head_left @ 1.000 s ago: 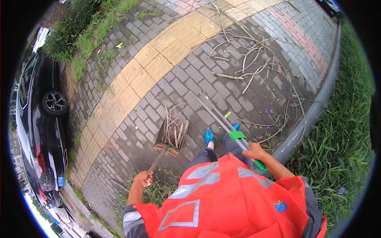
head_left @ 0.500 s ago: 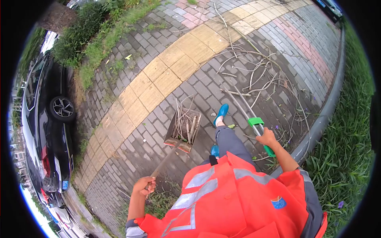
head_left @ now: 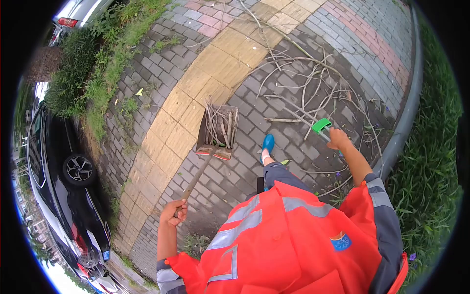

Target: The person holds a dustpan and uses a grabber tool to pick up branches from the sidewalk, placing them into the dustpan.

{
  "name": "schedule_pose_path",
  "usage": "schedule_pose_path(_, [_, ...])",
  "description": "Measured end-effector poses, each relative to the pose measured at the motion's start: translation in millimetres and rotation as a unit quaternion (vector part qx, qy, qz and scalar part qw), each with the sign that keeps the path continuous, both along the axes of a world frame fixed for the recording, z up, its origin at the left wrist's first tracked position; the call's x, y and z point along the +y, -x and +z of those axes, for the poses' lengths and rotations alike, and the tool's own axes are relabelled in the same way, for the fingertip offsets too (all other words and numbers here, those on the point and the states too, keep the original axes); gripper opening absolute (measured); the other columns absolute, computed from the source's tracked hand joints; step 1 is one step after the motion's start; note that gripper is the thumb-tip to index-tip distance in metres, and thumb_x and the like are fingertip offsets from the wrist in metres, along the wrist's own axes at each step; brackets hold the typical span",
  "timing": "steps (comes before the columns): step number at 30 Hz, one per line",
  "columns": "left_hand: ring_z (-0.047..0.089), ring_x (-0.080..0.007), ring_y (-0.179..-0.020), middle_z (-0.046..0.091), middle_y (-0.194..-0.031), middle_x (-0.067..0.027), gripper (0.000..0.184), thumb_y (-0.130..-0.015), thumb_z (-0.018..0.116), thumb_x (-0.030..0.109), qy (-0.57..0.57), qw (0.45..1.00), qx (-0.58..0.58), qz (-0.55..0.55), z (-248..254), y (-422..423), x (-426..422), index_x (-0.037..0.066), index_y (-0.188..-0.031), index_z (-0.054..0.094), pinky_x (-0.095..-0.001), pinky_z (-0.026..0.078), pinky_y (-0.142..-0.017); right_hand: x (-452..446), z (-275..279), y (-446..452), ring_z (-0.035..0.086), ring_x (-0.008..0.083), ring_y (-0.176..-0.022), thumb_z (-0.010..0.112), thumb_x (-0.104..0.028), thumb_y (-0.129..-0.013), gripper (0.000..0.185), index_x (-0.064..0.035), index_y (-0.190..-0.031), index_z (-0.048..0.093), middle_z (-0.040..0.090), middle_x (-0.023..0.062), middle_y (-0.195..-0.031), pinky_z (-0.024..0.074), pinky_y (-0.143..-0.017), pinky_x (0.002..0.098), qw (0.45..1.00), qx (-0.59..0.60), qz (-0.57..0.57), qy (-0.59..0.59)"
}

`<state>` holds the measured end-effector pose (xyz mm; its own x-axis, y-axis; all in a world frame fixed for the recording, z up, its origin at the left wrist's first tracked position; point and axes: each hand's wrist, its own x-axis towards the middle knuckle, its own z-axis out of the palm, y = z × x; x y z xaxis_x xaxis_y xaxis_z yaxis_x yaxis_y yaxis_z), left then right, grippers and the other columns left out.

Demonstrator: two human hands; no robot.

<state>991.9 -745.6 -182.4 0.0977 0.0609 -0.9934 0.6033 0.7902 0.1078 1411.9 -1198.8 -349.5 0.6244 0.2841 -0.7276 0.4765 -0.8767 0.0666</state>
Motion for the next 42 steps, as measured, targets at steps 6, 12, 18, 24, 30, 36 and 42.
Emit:
schedule_pose_path(6, [0.032,-0.0086,-0.034,0.038,-0.046,-0.0017,0.022,-0.082,0.052,0.015,-0.057,0.998,0.0,-0.035,3.7,-74.7,38.7,0.005,-0.066,0.042,-0.0254,0.025,-0.035,-13.3,13.3,-15.9,0.059,0.0353,-0.085,0.066,-0.024,-0.062,0.045,0.0019,-0.095,0.05,0.06,0.0227,-0.087,0.0481,-0.075,0.0424,0.998,-0.021,0.01,-0.058])
schedule_pose_path(12, [0.032,-0.0054,-0.035,0.041,-0.052,0.0013,0.014,-0.082,0.052,0.012,-0.052,0.997,-0.009,-0.049,-14.0,-125.9,79.7,0.006,-0.071,0.045,-0.0219,0.024,-0.035,-0.2,75.2,29.1,0.058,0.024,-0.059,0.061,-0.017,-0.062,0.043,0.002,-0.1,0.053,0.059,0.0163,-0.068,0.0456,-0.056,0.0362,0.942,0.139,-0.16,-0.26])
schedule_pose_path(18, [0.032,-0.0046,-0.036,0.042,-0.054,0.0006,0.011,-0.082,0.05,0.01,-0.042,0.998,-0.015,-0.052,-32.3,-174.3,122.2,0.005,-0.075,0.044,-0.0204,0.025,-0.033,64.3,111.8,44.0,0.056,0.0205,-0.052,0.064,-0.019,-0.062,0.059,0.0013,-0.114,0.048,0.058,0.0192,-0.067,0.0465,-0.05,0.0346,0.892,0.252,-0.246,-0.282])
schedule_pose_path(24, [0.031,-0.0053,-0.035,0.039,-0.049,0.0001,0.019,-0.083,0.048,0.012,-0.021,0.999,-0.013,-0.042,-41.2,-211.6,167.0,0.006,-0.066,0.041,-0.019,0.024,-0.032,118.5,116.5,21.6,0.06,0.0249,-0.055,0.063,-0.021,-0.061,0.065,0.0036,-0.118,0.044,0.06,0.0205,-0.069,0.0474,-0.051,0.0334,0.91,0.251,-0.222,-0.242])
schedule_pose_path(30, [0.031,-0.0039,-0.037,0.041,-0.056,-0.0001,0.012,-0.081,0.05,0.008,0.018,0.999,-0.039,0.0,-48.3,-232.8,217.7,0.003,-0.073,0.042,-0.0174,0.024,-0.031,183.3,48.3,-21.0,0.062,0.0322,-0.076,0.062,-0.032,-0.06,0.067,0.0088,-0.111,0.048,0.06,0.0274,-0.081,0.0479,-0.07,0.038,0.934,0.105,-0.219,-0.263])
schedule_pose_path(36, [0.033,-0.004,-0.038,0.042,-0.058,-0.0012,0.011,-0.081,0.049,0.007,0.035,0.999,-0.038,0.005,-43.6,-256.2,264.0,0.003,-0.075,0.042,-0.0173,0.025,-0.031,299.0,-17.4,-75.2,0.057,0.0367,-0.091,0.064,-0.032,-0.062,0.055,0.0072,-0.098,0.053,0.057,0.0279,-0.095,0.0455,-0.081,0.0404,0.965,0.045,-0.203,-0.16])
schedule_pose_path(42, [0.035,-0.005,-0.038,0.044,-0.059,-0.0023,0.012,-0.081,0.049,0.008,0.012,0.999,-0.015,-0.033,-57.7,-285.2,299.1,0.005,-0.072,0.041,-0.0173,0.026,-0.031,353.9,-17.6,-68.8,0.058,0.0373,-0.089,0.065,-0.029,-0.064,0.046,0.0067,-0.091,0.054,0.059,0.0253,-0.09,0.0469,-0.077,0.0408,0.977,0.034,-0.159,-0.139])
